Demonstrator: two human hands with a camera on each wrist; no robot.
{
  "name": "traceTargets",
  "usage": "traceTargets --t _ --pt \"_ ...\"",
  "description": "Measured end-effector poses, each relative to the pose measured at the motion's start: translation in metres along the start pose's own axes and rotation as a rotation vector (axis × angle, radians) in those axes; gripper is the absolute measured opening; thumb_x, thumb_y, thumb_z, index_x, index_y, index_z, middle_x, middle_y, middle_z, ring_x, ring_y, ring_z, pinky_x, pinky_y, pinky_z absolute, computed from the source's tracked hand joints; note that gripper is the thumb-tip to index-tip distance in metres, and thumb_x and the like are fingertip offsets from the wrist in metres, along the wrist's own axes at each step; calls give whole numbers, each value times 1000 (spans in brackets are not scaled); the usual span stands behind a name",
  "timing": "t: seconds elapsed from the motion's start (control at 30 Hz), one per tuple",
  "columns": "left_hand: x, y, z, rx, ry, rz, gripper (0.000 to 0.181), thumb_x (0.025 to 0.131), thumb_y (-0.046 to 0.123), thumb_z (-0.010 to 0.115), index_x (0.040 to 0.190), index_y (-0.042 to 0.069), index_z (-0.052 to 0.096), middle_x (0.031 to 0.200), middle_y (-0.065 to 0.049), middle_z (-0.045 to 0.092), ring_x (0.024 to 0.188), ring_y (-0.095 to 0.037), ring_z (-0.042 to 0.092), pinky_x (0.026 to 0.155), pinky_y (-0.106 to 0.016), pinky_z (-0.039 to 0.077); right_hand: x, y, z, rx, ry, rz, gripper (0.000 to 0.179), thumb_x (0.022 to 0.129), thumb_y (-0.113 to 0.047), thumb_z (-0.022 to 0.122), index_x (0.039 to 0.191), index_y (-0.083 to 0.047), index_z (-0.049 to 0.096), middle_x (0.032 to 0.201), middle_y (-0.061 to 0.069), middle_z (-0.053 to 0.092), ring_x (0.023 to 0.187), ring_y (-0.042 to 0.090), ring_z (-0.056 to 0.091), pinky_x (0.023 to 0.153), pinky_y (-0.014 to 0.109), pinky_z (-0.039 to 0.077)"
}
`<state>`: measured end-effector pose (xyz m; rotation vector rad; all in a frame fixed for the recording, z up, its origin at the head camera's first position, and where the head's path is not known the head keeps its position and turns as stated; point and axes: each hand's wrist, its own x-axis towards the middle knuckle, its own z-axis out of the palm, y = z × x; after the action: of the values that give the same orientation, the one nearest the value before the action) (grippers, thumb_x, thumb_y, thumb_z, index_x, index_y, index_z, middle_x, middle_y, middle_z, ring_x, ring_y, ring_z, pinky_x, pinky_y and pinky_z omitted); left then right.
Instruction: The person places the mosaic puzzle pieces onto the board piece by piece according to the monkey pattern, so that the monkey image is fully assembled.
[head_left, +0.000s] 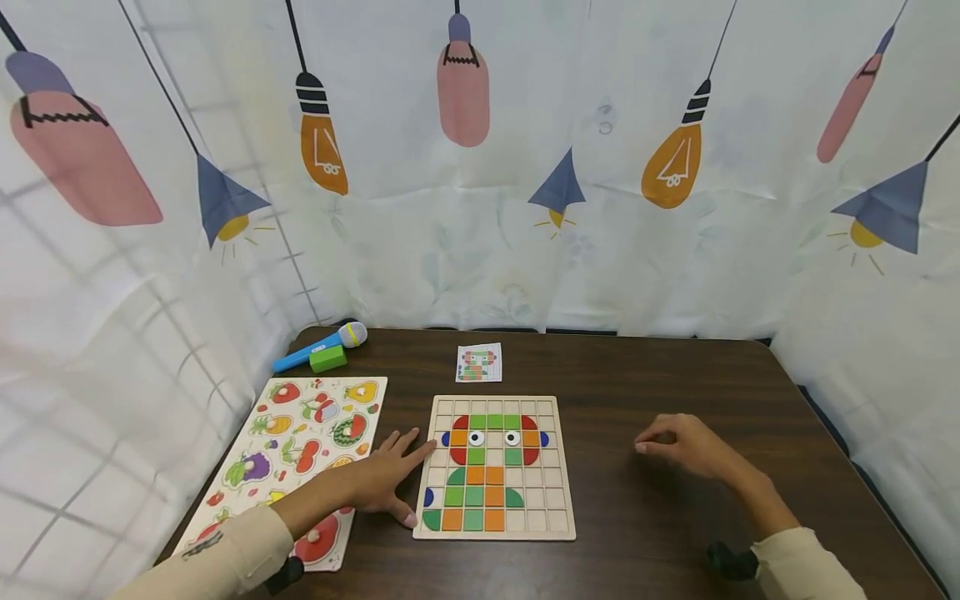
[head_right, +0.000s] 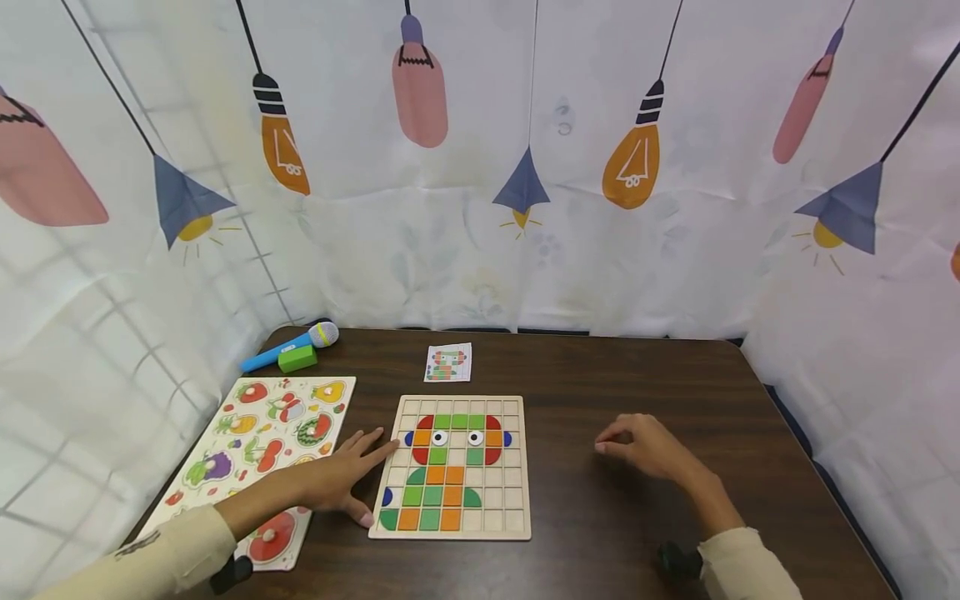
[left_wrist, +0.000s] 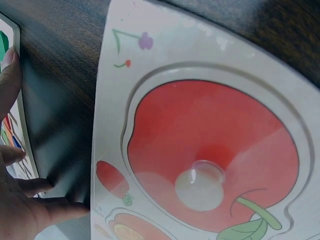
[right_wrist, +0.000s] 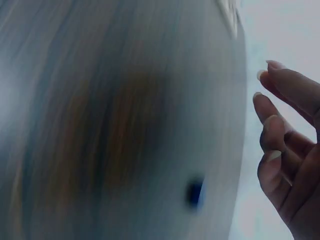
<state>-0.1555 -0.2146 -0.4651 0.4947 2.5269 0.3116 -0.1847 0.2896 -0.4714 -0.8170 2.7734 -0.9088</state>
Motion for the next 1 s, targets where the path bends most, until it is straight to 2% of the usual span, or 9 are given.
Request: traceTargets --t 0.1,0.17,0.23,0.3,0.47,0.67,1.0 --pt "-1 0 -1 -8 6 13 111 71 50 87 159 24 26 166 -19 17 151 -51 13 113 -67 30 -24 16 -13 -41 -25 101 26 92 -34 72 110 -15 77 101 -6 67 84 7 59 68 27 50" --pt "-2 0 -1 -16 9 23 110 71 50 87 159 24 26 166 -19 16 151 -51 13 113 -67 30 -37 25 -19 -75 -42 154 29 90 -34 74 112 -16 76 105 -3 66 93 13 60 75 32 51" --pt "-2 -1 -1 -21 15 34 110 72 50 87 160 23 26 166 -20 15 151 -51 12 113 -67 30 -47 32 -22 -81 -60 196 30 90 -34 75 113 -16 75 108 0 65 93 15 59 74 34 50" --pt "-3 -1 -1 -26 16 39 110 72 50 86 160 24 25 166 -20 15 151 -52 12 113 -67 29 -53 39 -21 -54 -64 213 30 90 -32 75 114 -13 74 109 3 65 86 14 60 71 32 50" --pt "-5 -2 -3 -30 18 40 110 72 50 86 160 23 25 166 -21 14 151 -52 11 113 -67 29 -56 49 -13 13 -22 213 24 92 -26 73 108 -8 74 101 4 63 61 3 52 57 25 46" --pt "-3 -2 -2 -25 17 37 110 72 50 87 160 23 26 166 -20 15 151 -52 12 113 -67 29 -56 50 -6 -30 35 190 13 91 -22 75 99 -12 71 97 2 63 59 -1 49 55 24 45" --pt "-3 -1 -2 -27 15 45 111 72 50 87 160 21 26 166 -21 15 150 -53 12 112 -68 29 -55 48 -4 -43 20 236 14 92 -22 74 96 -13 65 98 3 62 60 1 46 55 24 43"
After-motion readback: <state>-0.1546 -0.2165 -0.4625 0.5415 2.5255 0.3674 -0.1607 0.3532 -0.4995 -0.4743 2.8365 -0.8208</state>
